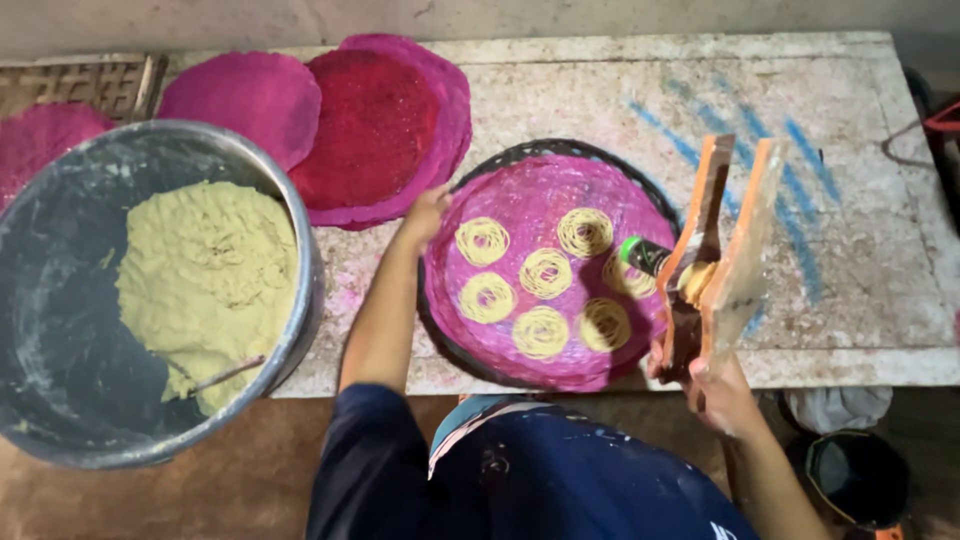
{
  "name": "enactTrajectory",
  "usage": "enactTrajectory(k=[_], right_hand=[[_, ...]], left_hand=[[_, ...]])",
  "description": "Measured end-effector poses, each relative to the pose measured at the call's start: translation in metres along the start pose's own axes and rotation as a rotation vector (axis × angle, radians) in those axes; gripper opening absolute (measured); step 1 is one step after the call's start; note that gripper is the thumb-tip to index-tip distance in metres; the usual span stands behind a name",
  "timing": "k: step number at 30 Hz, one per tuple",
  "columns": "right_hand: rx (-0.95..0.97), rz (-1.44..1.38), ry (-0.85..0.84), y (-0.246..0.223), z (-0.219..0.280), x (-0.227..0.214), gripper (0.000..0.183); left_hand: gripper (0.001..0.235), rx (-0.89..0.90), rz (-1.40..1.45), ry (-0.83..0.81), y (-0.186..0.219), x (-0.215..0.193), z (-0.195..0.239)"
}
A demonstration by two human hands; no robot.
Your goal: The person scoops dough from a metal bowl and uses a wooden press to form spiral patterns on pink circular trays. They repeatedly fill the press, squeeze the dough onto the trays, and stack completed trays.
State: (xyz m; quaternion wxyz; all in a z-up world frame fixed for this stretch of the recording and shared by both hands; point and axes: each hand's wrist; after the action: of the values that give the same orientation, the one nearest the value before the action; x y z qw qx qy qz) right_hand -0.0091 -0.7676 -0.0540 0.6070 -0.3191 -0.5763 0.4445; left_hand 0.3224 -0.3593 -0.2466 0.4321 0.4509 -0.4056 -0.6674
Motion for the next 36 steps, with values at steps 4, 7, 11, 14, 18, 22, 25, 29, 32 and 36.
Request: enactTrajectory(k=[4,7,11,14,18,22,25,29,32,36], right_hand=[[0.037,-0.072,0.028,-0.002,-0.017,0.012,0.084],[0.057,-0.020,0.030,-0.010,-0.034,0.029,0.088],[0.113,-0.022,0.004,-0.012,-0.054,0.056,0.089],[0.062,-0.076,-0.038,-0.009,-0.066,0.074,0.085],[0.087,-0.007,-0.012,-0.005,-0.067,0.077,0.085],[0.200,0.080,-0.085,-0.008,-0.066,0.066,0.085],[0.382,0.132,-0.217,-0.014,-0.080,0.066,0.089],[0.793,0.247,-0.488,-0.030,-0.101,0.078,0.084],[1.054,0.265,-0.165,-0.052,-0.119,0.084,0.067],[0.854,0.846,-0.181,-0.064,-0.144,0.088,0.081]], left_hand=[[0.044,-0.140,0.120,0.234,-0.009,0.022,0.111],[0.043,0.016,0.140,0.329,0.003,0.034,0.182],[0.055,0.127,0.254,0.282,0.037,0.030,0.183],[0.065,0.131,0.020,0.192,0.066,0.025,0.172],[0.076,0.208,-0.037,0.166,0.089,0.019,0.186],[0.107,0.041,-0.552,0.411,0.108,0.014,0.198],[0.090,0.339,0.319,0.277,0.136,0.009,0.172],[0.079,0.415,1.348,-0.652,0.169,0.012,0.143],[0.060,0.475,1.559,-0.712,0.184,0.027,0.129],[0.045,0.329,1.698,-0.504,0.178,0.038,0.113]])
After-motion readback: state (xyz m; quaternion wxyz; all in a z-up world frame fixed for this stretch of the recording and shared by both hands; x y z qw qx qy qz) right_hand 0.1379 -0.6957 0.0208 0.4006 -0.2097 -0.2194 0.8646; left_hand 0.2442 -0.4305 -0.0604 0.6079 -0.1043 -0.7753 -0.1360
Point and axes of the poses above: each hand's wrist, its own z-axis away from the middle knuckle, its own x-axis out of the palm, y = z × x, and after that the axes turned 8 degrees about -z, right-handed
